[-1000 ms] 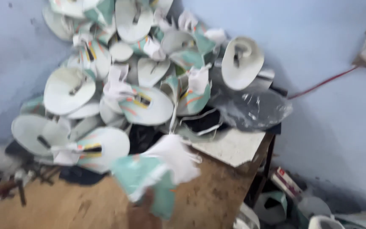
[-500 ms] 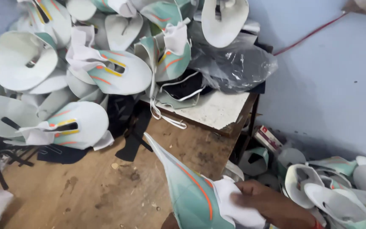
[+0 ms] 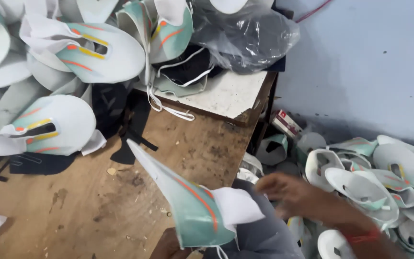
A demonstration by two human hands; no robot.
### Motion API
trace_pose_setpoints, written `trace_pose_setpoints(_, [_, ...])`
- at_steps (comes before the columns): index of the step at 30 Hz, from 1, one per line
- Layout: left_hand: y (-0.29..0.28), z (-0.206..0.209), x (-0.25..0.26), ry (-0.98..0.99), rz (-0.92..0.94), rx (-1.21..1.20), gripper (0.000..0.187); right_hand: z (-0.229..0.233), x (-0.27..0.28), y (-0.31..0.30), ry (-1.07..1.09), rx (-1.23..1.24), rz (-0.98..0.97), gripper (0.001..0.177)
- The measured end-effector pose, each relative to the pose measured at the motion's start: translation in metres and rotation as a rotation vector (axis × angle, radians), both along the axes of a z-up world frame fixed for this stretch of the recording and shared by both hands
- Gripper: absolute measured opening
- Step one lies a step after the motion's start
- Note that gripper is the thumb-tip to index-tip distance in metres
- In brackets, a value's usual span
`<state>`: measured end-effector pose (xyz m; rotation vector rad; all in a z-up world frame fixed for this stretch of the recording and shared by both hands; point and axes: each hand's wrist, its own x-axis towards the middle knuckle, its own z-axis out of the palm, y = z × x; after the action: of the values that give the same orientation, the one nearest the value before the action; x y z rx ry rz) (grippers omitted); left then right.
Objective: The person picks a printed shoe upper from the workbench, inserts a white lining piece into it by hand, presses and adjusts the lining to seat it inside the upper, then places the assembled piece onto a pile of finished uppers and reaches for the next one, repeating this cycle throughout the clip.
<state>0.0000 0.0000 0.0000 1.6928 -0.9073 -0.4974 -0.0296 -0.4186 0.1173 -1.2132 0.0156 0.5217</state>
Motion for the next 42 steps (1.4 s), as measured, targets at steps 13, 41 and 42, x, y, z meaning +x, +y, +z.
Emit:
trace_pose_setpoints(13, [-0.025,0.001,0.001,-0.121,-0.125,0.130,0.033,0.004,-0.025,0.029,0.111,-0.453,0.295,0.048])
trace_pose_setpoints(41, [0.004,-0.060,-0.014,0.248,-0.123,0.155,0.031,-0.047,-0.060,0.003,0.011,-0.025,-0.017,0.033])
trace_pose_setpoints(42, [-0.010,-0.022,-0.010,0.021,-0.150,0.180,0.030,-0.030,-0.051,0.002,-0.017,-0.523,-0.185,0.017])
